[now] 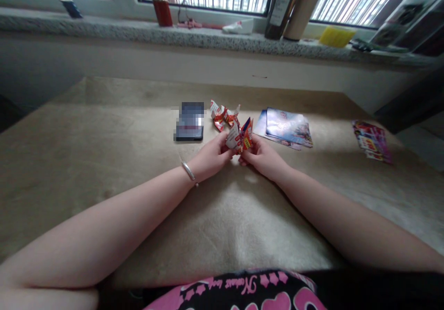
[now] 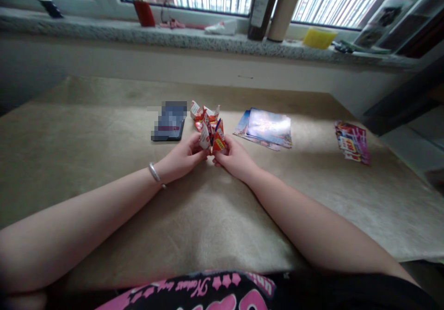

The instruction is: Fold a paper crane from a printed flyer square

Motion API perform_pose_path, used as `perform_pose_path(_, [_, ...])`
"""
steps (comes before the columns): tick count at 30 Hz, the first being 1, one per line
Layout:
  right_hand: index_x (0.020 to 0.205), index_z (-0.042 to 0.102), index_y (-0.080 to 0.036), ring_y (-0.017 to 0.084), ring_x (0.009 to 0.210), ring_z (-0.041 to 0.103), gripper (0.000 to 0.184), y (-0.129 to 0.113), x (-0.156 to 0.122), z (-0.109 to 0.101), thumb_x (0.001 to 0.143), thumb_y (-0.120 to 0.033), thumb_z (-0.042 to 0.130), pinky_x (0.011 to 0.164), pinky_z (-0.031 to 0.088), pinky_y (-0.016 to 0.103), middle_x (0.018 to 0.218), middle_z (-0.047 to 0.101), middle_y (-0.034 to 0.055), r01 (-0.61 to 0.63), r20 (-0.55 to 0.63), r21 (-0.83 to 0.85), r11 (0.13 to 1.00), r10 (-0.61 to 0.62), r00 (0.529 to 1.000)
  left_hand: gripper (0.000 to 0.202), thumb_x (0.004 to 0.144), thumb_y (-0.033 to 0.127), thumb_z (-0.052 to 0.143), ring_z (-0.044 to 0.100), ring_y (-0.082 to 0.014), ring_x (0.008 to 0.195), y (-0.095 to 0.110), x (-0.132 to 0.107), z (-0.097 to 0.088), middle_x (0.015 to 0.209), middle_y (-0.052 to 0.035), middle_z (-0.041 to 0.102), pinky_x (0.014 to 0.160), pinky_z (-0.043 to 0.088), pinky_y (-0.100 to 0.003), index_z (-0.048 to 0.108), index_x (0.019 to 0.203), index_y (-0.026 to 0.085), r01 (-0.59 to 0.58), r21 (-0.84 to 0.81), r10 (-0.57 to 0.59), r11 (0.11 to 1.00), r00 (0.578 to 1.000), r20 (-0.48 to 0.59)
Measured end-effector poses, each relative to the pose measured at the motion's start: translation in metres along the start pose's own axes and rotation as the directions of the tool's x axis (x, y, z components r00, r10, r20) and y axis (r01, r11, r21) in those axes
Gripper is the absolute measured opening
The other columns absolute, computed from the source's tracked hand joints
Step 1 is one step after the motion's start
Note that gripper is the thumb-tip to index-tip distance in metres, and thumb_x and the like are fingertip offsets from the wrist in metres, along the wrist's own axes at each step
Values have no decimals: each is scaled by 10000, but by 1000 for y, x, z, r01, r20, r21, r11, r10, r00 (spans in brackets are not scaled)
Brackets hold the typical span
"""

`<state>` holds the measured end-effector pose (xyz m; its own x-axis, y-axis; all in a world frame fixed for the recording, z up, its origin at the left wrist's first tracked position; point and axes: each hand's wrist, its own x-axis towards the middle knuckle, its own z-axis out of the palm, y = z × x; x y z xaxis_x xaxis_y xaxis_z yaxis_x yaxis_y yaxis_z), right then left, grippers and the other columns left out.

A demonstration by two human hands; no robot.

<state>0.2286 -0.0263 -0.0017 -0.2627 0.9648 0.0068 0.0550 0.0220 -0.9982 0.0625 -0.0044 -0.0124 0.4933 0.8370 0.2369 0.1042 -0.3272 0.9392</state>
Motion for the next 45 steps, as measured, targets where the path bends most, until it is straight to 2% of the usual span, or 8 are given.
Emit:
perform_pose_path(4, [940,486,-214,102,584,564,348,1,0,-2,626,-172,632,588,500,272,776,579,-35,38,21,-49,998,-37,999,302,769,140,588,606,-168,850,2,1,0,976,-67,618,806,509,-323,498,1057,140,-2,1,2,1000,1000,9])
perform_pose_path(9, [963,479,-212,93,538,524,365,5,0,-2,619,-164,593,536,452,253,713,563,-52,36,29,-43,998,-34,999,322,753,125,579,603,-170,852,8,0,2,942,-58,614,768,500,-288,488,1061,142,-44,6,44,999,999,15])
perform_pose_path(15, [925,529,-218,129,617,529,339,8,1,-2,602,-131,581,553,449,270,782,602,-10,104,22,-148,984,-101,995,256,751,91,558,566,-155,714,12,-7,2,814,-25,610,672,461,-273,528,997,156,-15,301,30,953,998,-47])
perform_pose_path(22, [868,523,-215,132,667,547,249,6,-2,-3,660,-236,658,576,470,262,796,599,-3,122,-29,-68,990,-124,992,297,798,155,568,603,-175,858,11,-5,0,961,-68,637,778,485,-292,530,1092,131,-46,123,50,991,998,-34])
perform_pose_path(28, [850,505,-221,116,697,563,258,3,-4,-6,775,-429,638,584,448,235,787,593,-14,175,-90,-23,984,-177,980,189,863,255,542,593,-167,857,12,-4,-1,945,-76,630,799,475,-299,553,1001,126,-43,69,45,997,999,-21])
perform_pose_path(34, [829,525,-212,142,738,588,354,4,-4,-6,733,-519,674,605,442,253,793,616,-1,161,-17,-19,987,-161,987,292,819,397,642,589,-141,824,10,-2,-2,898,-39,604,772,489,-277,516,925,156,-82,-148,70,986,994,-83])
perform_pose_path(41, [794,509,-222,114,625,537,390,2,-4,-4,724,-573,663,608,435,267,709,577,-28,176,-100,35,984,-172,980,308,809,435,643,580,-128,802,10,-1,-2,865,-22,610,755,487,-256,539,896,158,-57,-128,47,990,996,-75])
perform_pose_path(45, [749,503,-219,108,610,510,390,3,-4,-4,709,-563,680,580,412,253,683,560,-33,176,-83,11,984,-175,981,340,834,485,597,570,-118,782,11,-1,-3,863,-22,613,740,481,-244,542,908,157,-59,-122,45,991,993,-113])
